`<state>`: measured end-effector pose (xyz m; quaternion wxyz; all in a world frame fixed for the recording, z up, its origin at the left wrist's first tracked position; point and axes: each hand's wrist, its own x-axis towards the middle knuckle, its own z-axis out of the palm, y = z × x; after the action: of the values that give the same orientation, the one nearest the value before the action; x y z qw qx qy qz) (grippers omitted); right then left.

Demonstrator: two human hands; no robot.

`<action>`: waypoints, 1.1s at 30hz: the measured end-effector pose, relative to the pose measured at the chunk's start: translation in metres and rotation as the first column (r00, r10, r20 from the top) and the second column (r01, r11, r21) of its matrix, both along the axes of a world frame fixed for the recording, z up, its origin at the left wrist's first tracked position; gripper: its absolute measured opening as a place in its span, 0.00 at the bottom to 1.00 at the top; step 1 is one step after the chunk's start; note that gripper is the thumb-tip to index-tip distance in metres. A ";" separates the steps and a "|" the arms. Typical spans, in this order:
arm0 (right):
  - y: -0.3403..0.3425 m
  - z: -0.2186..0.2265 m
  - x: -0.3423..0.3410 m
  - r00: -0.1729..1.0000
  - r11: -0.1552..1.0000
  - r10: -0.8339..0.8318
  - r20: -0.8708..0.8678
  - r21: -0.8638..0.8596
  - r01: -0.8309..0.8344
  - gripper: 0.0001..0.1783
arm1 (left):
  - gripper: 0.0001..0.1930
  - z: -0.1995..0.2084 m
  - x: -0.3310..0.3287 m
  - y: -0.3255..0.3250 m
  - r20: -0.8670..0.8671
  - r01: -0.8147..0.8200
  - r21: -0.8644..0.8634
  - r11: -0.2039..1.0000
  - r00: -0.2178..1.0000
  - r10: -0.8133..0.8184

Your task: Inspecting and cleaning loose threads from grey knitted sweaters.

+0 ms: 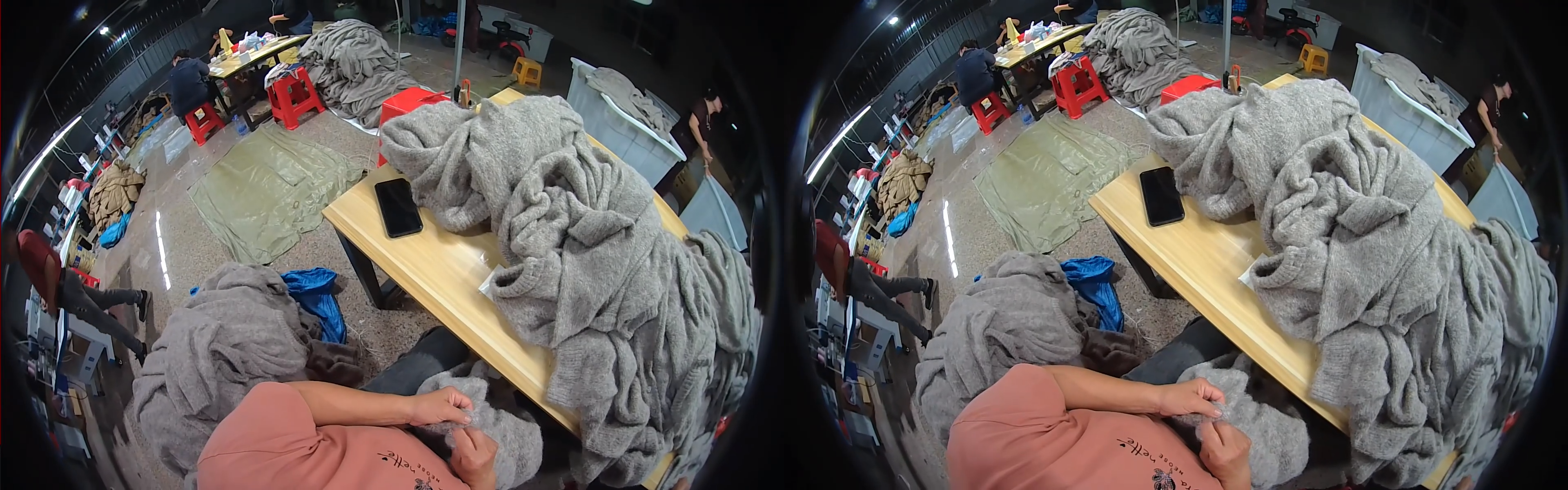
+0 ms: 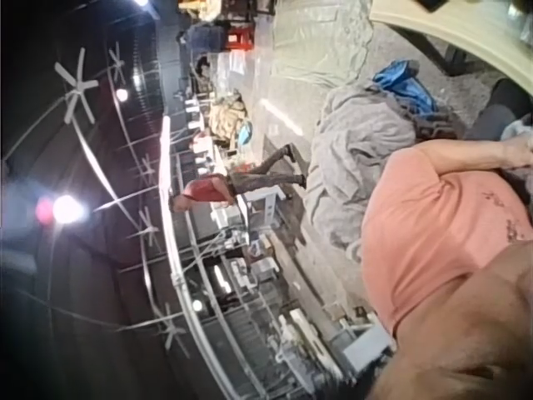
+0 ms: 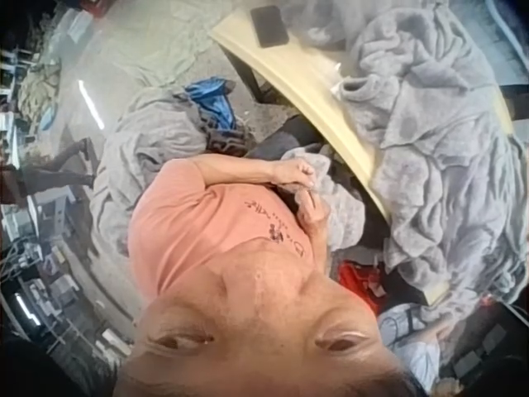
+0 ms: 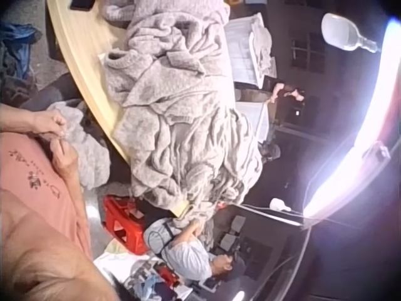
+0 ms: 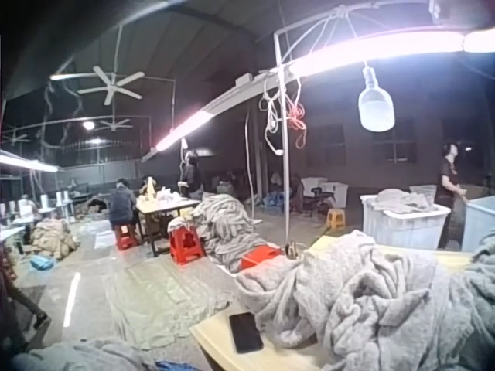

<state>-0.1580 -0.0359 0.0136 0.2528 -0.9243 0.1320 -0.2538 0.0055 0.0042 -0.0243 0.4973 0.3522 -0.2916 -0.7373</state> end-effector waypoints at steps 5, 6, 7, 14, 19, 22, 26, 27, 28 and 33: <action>0.005 -0.003 0.002 0.961 0.984 -0.132 0.241 -0.088 0.157 0.13 | 0.04 0.000 -0.001 -0.001 0.114 0.035 -0.046 0.998 0.993 -0.029; 0.005 -0.004 0.003 0.942 0.976 -0.152 0.299 -0.102 0.190 0.13 | 0.04 0.000 -0.001 -0.001 0.144 0.041 -0.064 0.997 0.989 -0.031; 0.005 -0.005 0.003 0.939 0.973 -0.158 0.306 -0.114 0.201 0.13 | 0.04 0.001 0.000 -0.002 0.125 0.032 -0.078 0.996 0.992 -0.022; 0.004 -0.017 0.004 0.933 0.939 -0.268 0.240 -0.151 0.308 0.11 | 0.08 0.001 0.001 0.000 0.215 -0.033 -0.118 0.993 0.975 0.058; 0.000 -0.031 0.005 0.933 0.946 -0.271 0.236 -0.115 0.304 0.12 | 0.09 0.001 0.001 0.001 0.276 -0.084 -0.090 0.992 0.955 0.105; -0.002 -0.032 0.008 0.916 0.943 -0.259 0.306 -0.126 0.308 0.14 | 0.08 0.003 0.002 0.000 0.290 -0.119 -0.192 0.974 0.941 0.172; -0.006 -0.023 0.012 0.915 0.953 -0.274 0.296 -0.042 0.299 0.17 | 0.07 0.009 0.006 -0.002 0.400 -0.114 -0.304 0.946 0.886 0.235; -0.008 -0.022 0.013 0.914 0.957 -0.283 0.292 0.029 0.287 0.18 | 0.07 0.009 0.006 -0.002 0.373 -0.108 -0.280 0.954 0.903 0.212; -0.010 -0.020 0.014 0.907 0.955 -0.289 0.306 0.031 0.294 0.18 | 0.07 0.010 0.007 -0.001 0.370 -0.120 -0.304 0.945 0.899 0.233; -0.015 -0.022 0.010 0.957 0.914 -0.239 0.165 0.372 0.164 0.19 | 0.06 0.008 0.009 0.003 0.449 -0.092 -0.291 0.952 0.866 0.221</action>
<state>-0.1475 -0.0512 -0.0086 0.3995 -0.8135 0.2437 -0.3452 0.0142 0.0071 -0.0164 0.5108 0.4768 -0.4690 -0.5402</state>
